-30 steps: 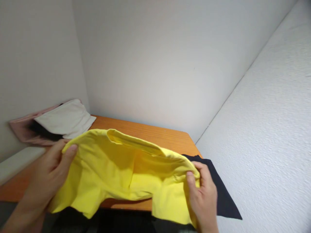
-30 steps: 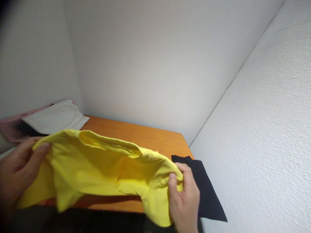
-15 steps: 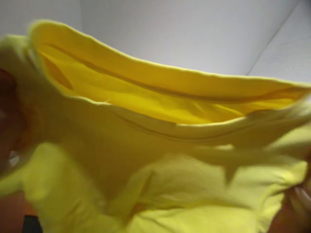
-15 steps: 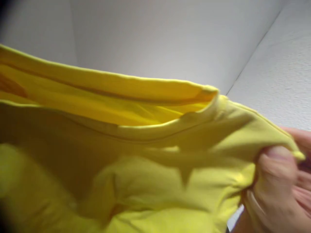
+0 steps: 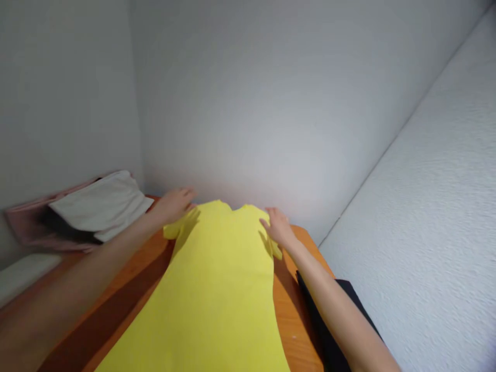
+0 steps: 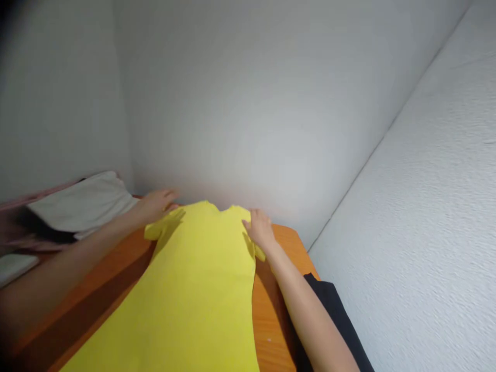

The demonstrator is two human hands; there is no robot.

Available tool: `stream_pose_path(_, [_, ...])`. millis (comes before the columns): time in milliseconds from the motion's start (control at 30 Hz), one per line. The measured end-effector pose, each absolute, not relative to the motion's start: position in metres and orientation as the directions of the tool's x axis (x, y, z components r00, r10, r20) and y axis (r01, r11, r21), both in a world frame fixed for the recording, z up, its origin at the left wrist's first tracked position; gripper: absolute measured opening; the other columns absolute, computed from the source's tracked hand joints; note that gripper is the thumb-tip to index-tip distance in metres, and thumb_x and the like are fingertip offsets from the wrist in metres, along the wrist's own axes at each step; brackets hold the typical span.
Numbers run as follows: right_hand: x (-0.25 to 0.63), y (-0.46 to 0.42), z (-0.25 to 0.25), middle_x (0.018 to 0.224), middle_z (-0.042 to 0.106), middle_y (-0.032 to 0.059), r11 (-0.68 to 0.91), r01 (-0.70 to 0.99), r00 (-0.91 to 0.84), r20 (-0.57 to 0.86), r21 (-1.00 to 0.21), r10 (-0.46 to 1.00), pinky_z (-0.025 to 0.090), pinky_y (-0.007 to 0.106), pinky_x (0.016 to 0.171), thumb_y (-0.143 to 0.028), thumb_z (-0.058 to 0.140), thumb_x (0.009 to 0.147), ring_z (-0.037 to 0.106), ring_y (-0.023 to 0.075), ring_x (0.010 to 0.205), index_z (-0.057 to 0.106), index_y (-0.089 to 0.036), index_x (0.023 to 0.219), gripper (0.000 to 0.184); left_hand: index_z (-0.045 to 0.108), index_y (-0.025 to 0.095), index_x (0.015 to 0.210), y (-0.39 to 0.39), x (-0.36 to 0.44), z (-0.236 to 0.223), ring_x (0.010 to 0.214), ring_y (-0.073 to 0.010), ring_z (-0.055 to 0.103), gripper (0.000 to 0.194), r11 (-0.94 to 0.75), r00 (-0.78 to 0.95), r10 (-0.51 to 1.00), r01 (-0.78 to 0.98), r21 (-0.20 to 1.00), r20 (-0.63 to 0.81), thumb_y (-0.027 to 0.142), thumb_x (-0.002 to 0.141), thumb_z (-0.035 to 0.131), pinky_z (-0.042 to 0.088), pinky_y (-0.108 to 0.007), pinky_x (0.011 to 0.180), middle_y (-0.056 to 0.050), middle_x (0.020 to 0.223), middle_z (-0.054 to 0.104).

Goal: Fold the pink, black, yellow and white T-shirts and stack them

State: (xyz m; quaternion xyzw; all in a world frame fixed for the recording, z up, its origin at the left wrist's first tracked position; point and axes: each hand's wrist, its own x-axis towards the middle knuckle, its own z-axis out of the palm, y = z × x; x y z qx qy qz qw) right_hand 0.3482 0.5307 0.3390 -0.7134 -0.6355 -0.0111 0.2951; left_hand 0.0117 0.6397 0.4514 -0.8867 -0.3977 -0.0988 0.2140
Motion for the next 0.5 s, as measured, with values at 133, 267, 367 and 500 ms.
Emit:
stream_pose_path(133, [0.322,0.528,0.244,0.156,0.029,0.0192,-0.011,0.935,0.036,0.065,-0.355,0.997,0.024,0.051,0.113,-0.052,0.042,0.096,0.025,0.0370,0.143,0.036,-0.013,0.149,0.066,0.048,0.018,0.142,0.629,-0.001,0.349,0.140,-0.0233,0.040,0.054,-0.635,0.668,0.734,0.738,-0.226,0.119,0.044,0.096,0.040,0.031,-0.040,0.113,-0.013,0.152,0.041])
stream_pose_path(267, [0.322,0.524,0.189,0.162,0.011,0.0107,-0.093,0.916,0.080,-0.051,-0.389,0.995,0.014,0.059,0.114,-0.066,0.034,0.094,0.006,0.0393,0.148,0.023,-0.021,0.155,0.076,0.039,0.021,0.149,0.629,-0.010,0.304,0.146,-0.0301,0.027,0.066,-0.612,0.620,0.784,0.769,-0.183,-0.017,0.058,0.095,0.031,0.024,-0.051,0.115,-0.013,0.158,0.027])
stream_pose_path(367, [0.338,0.533,0.183,0.161,0.017,0.0091,-0.055,0.902,0.057,-0.009,-0.428,0.998,0.019,0.056,0.114,-0.067,0.037,0.092,0.014,0.0383,0.147,0.029,-0.023,0.153,0.076,0.035,0.021,0.151,0.641,-0.007,0.300,0.148,-0.0294,0.023,0.067,-0.617,0.619,0.783,0.766,-0.179,-0.052,0.059,0.096,0.028,0.020,-0.051,0.117,-0.012,0.159,0.023])
stream_pose_path(500, [0.375,0.553,0.194,0.145,0.049,0.0119,-0.064,0.881,0.153,0.153,-0.469,0.976,0.033,0.037,0.107,-0.052,0.045,0.095,0.045,0.0270,0.132,0.049,-0.020,0.140,0.056,0.042,0.019,0.147,0.632,0.019,0.305,0.147,-0.0309,0.024,0.058,-0.628,0.636,0.771,0.752,-0.198,-0.031,0.048,0.098,0.034,0.011,-0.055,0.119,-0.012,0.157,0.032])
